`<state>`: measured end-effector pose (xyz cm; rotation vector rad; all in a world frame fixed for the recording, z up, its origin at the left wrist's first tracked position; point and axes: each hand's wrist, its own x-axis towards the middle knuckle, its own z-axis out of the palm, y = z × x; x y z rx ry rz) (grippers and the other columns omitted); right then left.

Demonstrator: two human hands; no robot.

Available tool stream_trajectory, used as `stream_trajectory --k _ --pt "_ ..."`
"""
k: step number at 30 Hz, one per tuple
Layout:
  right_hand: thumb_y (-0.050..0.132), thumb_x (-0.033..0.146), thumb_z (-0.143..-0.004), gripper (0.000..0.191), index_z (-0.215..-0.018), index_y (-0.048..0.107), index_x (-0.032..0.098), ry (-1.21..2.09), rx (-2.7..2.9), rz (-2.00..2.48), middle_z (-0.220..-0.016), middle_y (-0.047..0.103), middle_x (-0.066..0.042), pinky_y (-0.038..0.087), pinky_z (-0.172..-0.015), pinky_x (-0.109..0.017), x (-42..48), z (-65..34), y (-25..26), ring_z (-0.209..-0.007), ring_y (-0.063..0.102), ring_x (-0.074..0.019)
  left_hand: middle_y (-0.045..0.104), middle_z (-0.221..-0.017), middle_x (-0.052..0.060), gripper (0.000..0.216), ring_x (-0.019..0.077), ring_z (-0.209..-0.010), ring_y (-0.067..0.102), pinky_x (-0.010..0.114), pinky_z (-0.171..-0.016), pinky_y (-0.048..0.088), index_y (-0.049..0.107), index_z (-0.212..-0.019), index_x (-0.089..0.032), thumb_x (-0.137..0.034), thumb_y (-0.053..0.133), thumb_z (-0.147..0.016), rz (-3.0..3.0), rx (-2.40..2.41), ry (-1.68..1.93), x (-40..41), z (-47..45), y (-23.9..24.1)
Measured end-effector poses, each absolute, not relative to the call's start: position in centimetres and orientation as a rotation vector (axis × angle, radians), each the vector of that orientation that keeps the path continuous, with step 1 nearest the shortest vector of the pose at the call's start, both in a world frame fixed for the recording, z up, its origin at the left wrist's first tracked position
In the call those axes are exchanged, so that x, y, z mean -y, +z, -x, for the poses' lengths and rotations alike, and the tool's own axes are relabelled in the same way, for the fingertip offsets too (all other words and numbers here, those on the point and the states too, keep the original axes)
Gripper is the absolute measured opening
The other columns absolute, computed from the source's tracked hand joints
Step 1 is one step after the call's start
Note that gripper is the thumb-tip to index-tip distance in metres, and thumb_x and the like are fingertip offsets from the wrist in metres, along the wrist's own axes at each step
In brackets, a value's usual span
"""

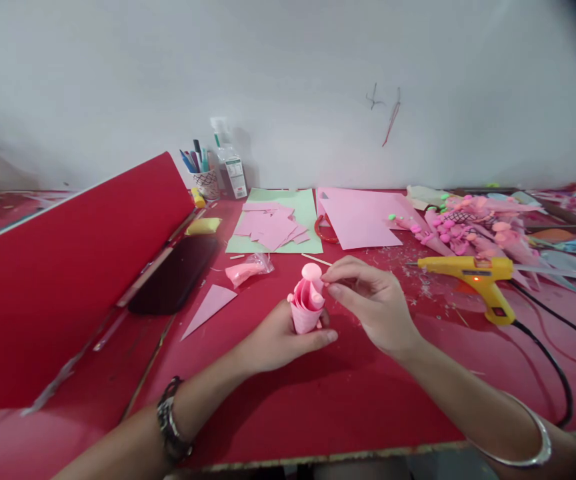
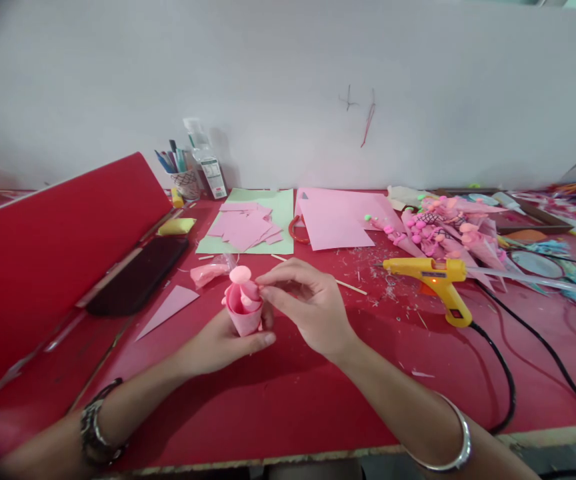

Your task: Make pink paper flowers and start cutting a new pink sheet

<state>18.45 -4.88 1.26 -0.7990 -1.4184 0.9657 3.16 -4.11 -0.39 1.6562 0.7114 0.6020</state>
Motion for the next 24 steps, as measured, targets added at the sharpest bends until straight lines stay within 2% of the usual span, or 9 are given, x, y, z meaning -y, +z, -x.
stream_trajectory --k 12,18,24 --pt "0.061 0.024 -0.072 0.006 -0.077 0.063 0.023 1.215 1.446 0.783 -0.072 0.056 0.002 0.048 -0.05 -0.023 4.7 -18.5 1.4 -0.06 0.056 -0.01 0.043 -0.067 -0.003 0.016 0.008 -0.06 0.039 0.022 -0.055 0.034 0.046 -0.071 -0.016 -0.027 0.057 -0.072 -1.626 -0.702 0.605 4.2 -3.1 -0.4" --pt "0.062 0.027 -0.071 0.008 -0.078 0.059 0.022 1.358 1.528 0.672 -0.07 0.057 0.001 0.049 -0.054 -0.025 4.6 -19.0 1.4 -0.062 0.056 -0.0111 0.038 -0.06 -0.005 0.016 0.0063 -0.053 0.034 0.02 -0.048 0.03 0.042 -0.065 -0.016 -0.026 0.053 -0.073 -1.63 -0.61 0.469 4.1 -2.8 -0.3" --pt "0.062 0.026 -0.071 0.007 -0.076 0.059 0.021 1.378 1.544 0.644 -0.075 0.053 0.001 0.048 -0.061 -0.025 4.5 -19.4 1.1 -0.069 0.054 -0.0111 0.038 -0.061 -0.005 0.015 0.0062 -0.054 0.033 0.02 -0.048 0.029 0.042 -0.065 -0.016 -0.024 0.052 -0.072 -1.65 -0.533 0.39 3.9 -2.5 -0.2"
